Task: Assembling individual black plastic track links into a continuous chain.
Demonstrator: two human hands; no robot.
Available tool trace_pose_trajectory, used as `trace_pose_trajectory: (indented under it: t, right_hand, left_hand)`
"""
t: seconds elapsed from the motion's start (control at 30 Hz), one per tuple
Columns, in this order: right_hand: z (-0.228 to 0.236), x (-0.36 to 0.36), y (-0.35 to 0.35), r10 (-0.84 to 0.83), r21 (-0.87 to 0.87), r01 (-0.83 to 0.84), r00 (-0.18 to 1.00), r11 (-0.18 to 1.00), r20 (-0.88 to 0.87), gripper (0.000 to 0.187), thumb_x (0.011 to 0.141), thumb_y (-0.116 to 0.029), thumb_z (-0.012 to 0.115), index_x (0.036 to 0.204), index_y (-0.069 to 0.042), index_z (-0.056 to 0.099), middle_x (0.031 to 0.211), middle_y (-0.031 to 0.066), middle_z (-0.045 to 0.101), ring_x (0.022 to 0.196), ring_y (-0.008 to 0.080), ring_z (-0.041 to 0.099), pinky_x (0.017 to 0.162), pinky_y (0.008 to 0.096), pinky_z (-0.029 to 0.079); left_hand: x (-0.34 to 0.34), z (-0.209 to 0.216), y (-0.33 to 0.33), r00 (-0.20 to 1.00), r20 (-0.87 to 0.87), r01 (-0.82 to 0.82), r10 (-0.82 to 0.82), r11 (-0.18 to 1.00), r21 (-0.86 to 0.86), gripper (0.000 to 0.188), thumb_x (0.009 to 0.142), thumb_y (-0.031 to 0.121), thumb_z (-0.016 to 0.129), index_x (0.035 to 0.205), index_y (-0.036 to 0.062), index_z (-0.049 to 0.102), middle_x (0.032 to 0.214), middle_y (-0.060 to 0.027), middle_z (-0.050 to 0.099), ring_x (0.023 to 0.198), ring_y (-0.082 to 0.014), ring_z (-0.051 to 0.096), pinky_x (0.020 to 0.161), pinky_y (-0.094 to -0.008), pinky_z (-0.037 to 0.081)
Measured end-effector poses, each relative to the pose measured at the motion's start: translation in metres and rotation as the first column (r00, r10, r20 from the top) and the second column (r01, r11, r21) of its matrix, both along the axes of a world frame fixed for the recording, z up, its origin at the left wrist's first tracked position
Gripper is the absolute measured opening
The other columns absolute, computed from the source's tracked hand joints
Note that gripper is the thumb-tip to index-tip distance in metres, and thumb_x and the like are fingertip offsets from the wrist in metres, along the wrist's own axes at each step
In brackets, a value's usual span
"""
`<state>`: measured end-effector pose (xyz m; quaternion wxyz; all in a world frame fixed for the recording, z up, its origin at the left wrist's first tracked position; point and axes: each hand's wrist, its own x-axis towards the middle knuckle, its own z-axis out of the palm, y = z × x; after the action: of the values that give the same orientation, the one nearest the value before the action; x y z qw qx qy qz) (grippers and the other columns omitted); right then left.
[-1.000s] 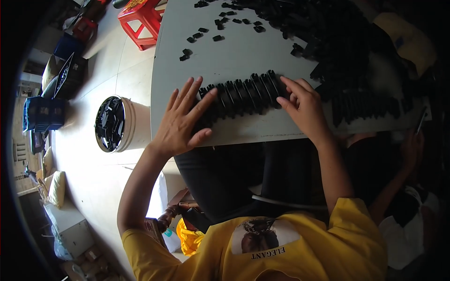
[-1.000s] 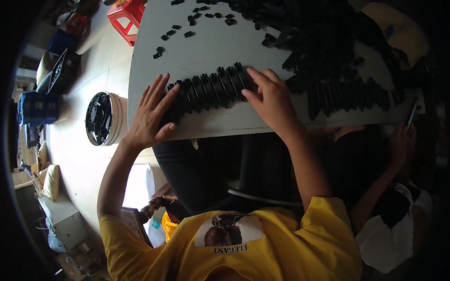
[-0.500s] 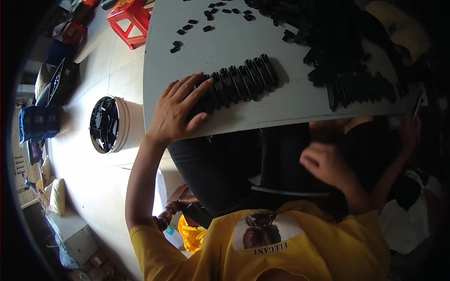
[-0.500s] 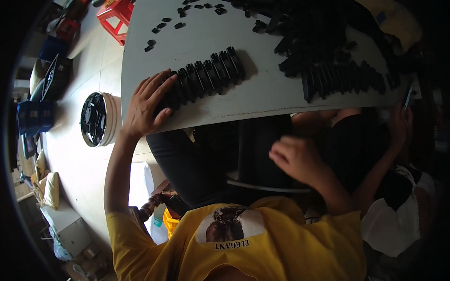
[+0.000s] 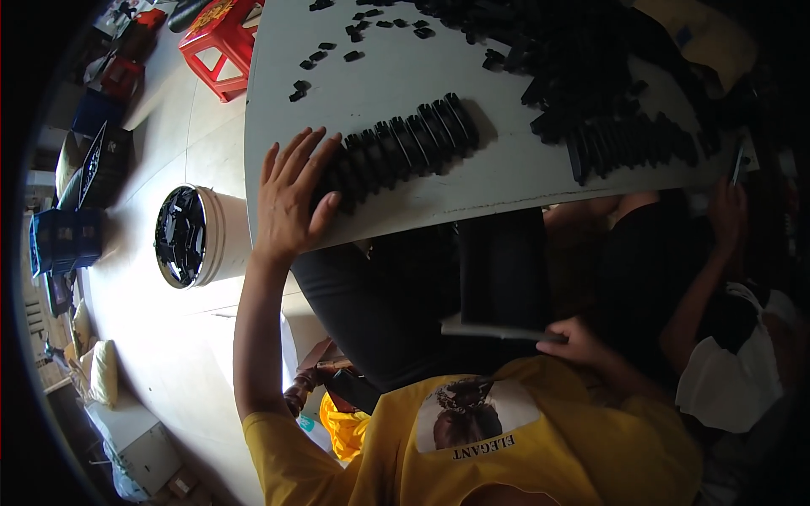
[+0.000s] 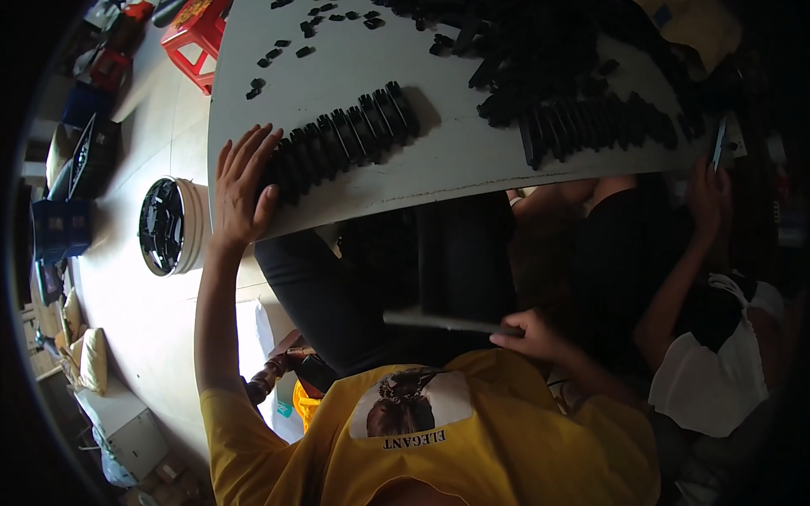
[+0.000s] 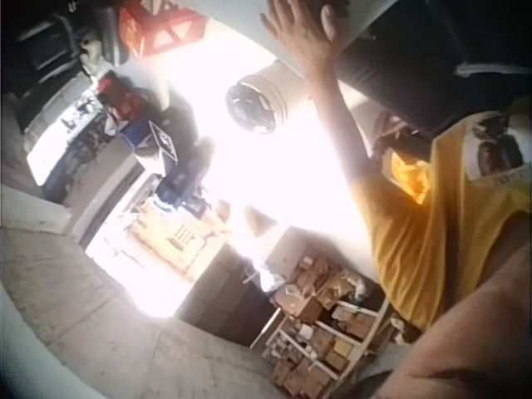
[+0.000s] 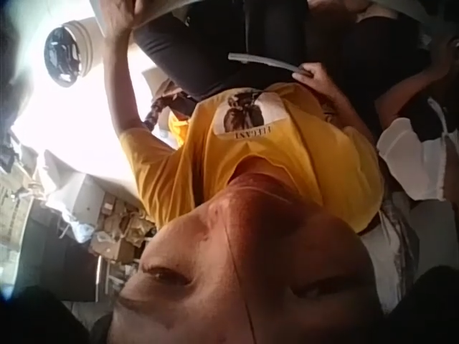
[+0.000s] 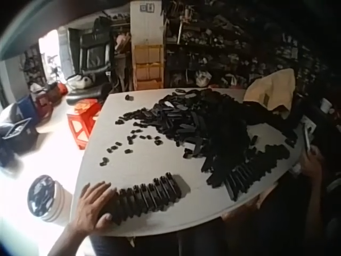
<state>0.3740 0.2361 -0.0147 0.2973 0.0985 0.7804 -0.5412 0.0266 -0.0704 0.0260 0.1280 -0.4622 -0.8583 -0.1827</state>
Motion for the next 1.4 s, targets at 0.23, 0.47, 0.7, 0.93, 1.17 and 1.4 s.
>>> trace_pose_trajectory:
  t: [0.23,0.47,0.7,0.93,1.17,1.4]
  right_hand:
    - [0.060,-0.078,-0.024,-0.544,-0.474,0.460,0.838,0.751,-0.048,0.021,0.091,-0.024,0.051,0.091,-0.004,0.054,0.061,-0.0041,0.039,0.050,0.0006,0.034,0.049,0.0170,0.033]
    - [0.016,-0.051,0.010,0.198,0.230,-0.136,0.941,0.964,-0.275,0.026,0.084,-0.029,0.063,0.073,-0.006,0.060,0.060,0.0052,0.056,0.050,0.0162,0.054,0.052,0.0273,0.042]
    - [-0.018,0.003,0.028,0.578,0.492,-0.589,0.792,0.641,0.197,0.039,0.084,-0.045,0.056,0.076,-0.008,0.066,0.071,0.0079,0.063,0.069,0.0264,0.062,0.062,0.0367,0.049]
    - [0.057,-0.125,0.010,0.666,0.188,-0.649,0.745,0.737,-0.038,0.025,0.080,-0.033,0.065,0.081,-0.008,0.069,0.078,0.0071,0.065,0.073,0.0235,0.063,0.069,0.0333,0.049]
    - [0.061,-0.361,0.028,0.212,0.348,0.297,0.406,0.889,-0.889,0.018,0.077,0.000,0.060,0.093,-0.002,0.065,0.087,0.0092,0.064,0.074,0.0185,0.062,0.066,0.0281,0.049]
    - [0.006,-0.442,0.019,0.442,0.570,0.454,0.362,0.685,-0.821,0.028,0.072,0.005,0.058,0.097,-0.005,0.066,0.092,0.0113,0.060,0.086,0.0283,0.059,0.075,0.0354,0.049]
  left_hand:
    - [0.001,-0.005,-0.002,0.997,0.016,-0.074,0.073,0.994,0.076,0.053,0.088,0.042,0.039,0.132,0.0138,0.045,0.131,-0.0123,0.048,0.126,-0.0301,0.039,0.107,-0.0468,0.021]
    - [0.009,-0.002,-0.002,0.988,-0.116,-0.085,0.098,0.990,0.112,0.044,0.088,0.032,0.043,0.127,0.0110,0.050,0.126,-0.0117,0.051,0.122,-0.0284,0.044,0.105,-0.0456,0.025]
    - [0.021,0.003,0.013,0.989,-0.110,-0.088,0.096,0.993,0.074,0.042,0.081,0.021,0.055,0.122,0.0116,0.055,0.125,-0.0095,0.051,0.120,-0.0260,0.045,0.104,-0.0453,0.027]
    - [0.059,0.004,0.086,0.997,-0.042,0.069,-0.066,0.995,0.070,0.048,0.074,0.026,0.067,0.118,0.0122,0.055,0.129,-0.0092,0.047,0.123,-0.0239,0.042,0.102,-0.0466,0.029]
    - [0.063,-0.011,0.116,0.998,-0.023,0.063,-0.061,0.995,0.071,0.051,0.078,0.029,0.063,0.124,0.0107,0.050,0.135,-0.0081,0.042,0.129,-0.0212,0.036,0.104,-0.0473,0.028]
    - [0.065,-0.013,0.114,0.999,0.034,0.032,-0.035,0.995,0.095,0.054,0.078,0.029,0.063,0.126,0.0095,0.048,0.136,-0.0084,0.042,0.129,-0.0215,0.036,0.105,-0.0470,0.027]
